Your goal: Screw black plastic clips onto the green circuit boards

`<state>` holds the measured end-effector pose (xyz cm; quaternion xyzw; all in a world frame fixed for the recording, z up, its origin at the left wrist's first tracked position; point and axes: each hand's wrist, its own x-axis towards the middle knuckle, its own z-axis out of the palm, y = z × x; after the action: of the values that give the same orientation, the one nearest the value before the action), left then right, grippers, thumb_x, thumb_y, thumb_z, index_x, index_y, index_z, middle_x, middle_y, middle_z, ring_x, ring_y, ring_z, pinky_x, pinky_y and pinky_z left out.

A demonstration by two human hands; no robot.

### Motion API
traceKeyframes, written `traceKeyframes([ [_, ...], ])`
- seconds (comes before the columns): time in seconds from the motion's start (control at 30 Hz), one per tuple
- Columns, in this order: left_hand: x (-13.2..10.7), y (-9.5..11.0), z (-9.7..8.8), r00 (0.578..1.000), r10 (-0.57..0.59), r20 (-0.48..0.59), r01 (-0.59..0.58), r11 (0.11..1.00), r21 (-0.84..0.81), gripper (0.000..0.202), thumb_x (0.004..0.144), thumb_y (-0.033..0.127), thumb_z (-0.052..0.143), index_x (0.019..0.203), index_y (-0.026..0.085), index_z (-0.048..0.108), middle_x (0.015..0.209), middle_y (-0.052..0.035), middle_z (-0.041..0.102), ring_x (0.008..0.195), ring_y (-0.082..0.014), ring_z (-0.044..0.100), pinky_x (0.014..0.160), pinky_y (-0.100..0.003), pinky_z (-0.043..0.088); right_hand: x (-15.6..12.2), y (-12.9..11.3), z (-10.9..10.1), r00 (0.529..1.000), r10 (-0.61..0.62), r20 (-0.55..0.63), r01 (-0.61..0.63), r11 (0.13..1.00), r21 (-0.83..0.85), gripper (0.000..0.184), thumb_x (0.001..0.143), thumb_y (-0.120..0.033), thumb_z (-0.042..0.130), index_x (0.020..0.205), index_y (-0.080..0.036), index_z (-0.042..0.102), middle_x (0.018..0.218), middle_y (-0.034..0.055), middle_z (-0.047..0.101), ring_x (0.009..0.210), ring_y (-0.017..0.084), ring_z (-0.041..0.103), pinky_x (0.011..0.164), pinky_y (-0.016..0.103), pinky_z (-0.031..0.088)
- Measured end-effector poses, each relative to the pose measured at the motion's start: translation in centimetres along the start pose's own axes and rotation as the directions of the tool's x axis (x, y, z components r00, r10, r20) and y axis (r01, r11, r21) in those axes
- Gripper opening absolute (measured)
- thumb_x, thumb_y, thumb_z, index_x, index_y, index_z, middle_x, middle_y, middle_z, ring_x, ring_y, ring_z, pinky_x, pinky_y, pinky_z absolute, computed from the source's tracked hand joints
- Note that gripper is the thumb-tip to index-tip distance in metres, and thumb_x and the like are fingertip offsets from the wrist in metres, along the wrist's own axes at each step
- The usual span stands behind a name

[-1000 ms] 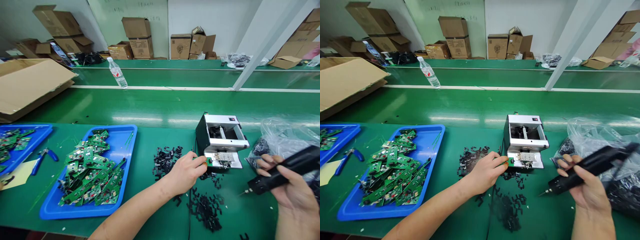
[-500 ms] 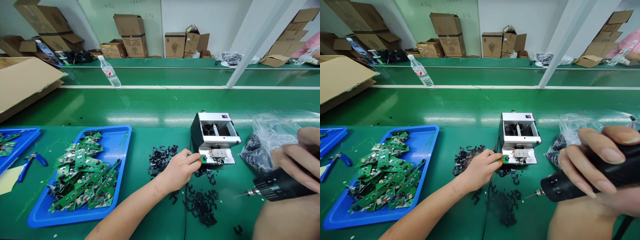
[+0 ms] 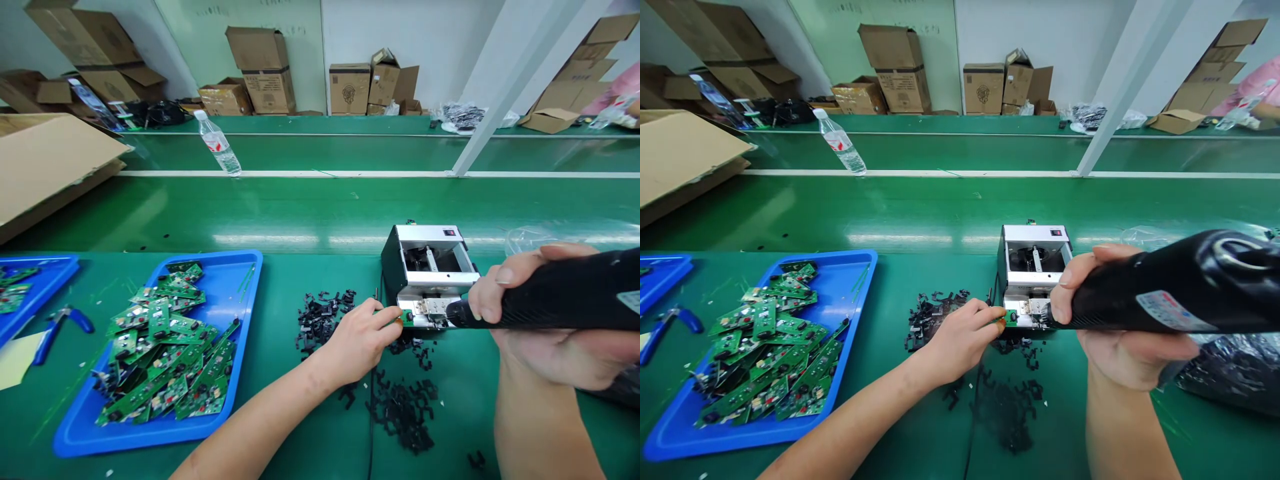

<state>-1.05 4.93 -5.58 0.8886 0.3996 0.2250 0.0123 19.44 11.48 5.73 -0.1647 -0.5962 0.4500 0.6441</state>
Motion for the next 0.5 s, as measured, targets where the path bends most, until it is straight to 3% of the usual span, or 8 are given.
traceKeyframes([
  [0.33, 0.1, 0.1, -0.3, 1.0, 0.001, 0.007, -0.001, 1.0, 0.013, 0.03, 0.086, -0.001, 0.049, 0.108, 0.015, 0.062, 0.133, -0.0052, 0.062, 0.094, -0.022, 0.048, 0.082, -0.034, 0.051, -1.9, 0.1, -0.3, 0.997, 0.072, 0.023, -0.073, 0.996, 0.044, 0.067, 0.079, -0.077, 0.066, 0.121, -0.026, 0.073, 0.077, 0.0025, 0.069, 0.041, 0.014, 0.053, 0.035, 0.032, 0.038],
  [0.5, 0.2, 0.3, -0.3, 1.0, 0.002, 0.005, -0.002, 1.0, 0.017, 0.028, 0.087, 0.0, 0.049, 0.106, 0.015, 0.062, 0.131, -0.0051, 0.062, 0.094, -0.0222, 0.048, 0.083, -0.034, 0.051, -1.8, -0.8, -0.6, 0.99, 0.139, -0.036, -0.138, 0.989, 0.045, 0.067, 0.073, -0.078, 0.069, 0.122, -0.031, 0.073, 0.081, 0.0021, 0.069, 0.041, 0.014, 0.051, 0.035, 0.034, 0.043],
])
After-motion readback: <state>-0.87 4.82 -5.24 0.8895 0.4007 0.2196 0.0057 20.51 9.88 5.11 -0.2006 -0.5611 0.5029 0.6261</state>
